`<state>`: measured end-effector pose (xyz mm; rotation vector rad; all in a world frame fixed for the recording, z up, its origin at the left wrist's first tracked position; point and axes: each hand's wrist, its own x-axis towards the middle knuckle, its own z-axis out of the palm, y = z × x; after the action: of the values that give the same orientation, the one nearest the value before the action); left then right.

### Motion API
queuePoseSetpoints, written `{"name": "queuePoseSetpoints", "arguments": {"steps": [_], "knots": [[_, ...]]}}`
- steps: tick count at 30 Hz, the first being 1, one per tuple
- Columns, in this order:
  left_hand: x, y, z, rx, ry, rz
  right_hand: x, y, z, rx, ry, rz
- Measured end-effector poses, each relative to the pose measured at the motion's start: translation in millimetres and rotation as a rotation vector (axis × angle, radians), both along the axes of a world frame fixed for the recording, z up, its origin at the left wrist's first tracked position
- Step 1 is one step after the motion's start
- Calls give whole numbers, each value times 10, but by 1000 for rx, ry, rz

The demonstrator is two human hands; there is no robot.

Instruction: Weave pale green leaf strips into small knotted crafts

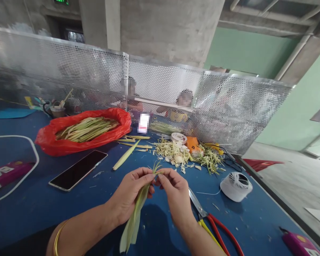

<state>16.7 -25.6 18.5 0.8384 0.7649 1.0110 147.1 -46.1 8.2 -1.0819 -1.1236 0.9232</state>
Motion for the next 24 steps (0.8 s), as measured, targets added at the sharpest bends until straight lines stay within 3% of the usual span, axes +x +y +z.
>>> {"name": "queuePoseSetpoints", "arguments": {"steps": [18, 24], "knots": [[22, 37, -46, 37, 40, 61, -22, -14, -36, 0, 2, 73], [36, 17, -51, 92, 55, 41, 15, -15, -51, -3, 117, 59]]}}
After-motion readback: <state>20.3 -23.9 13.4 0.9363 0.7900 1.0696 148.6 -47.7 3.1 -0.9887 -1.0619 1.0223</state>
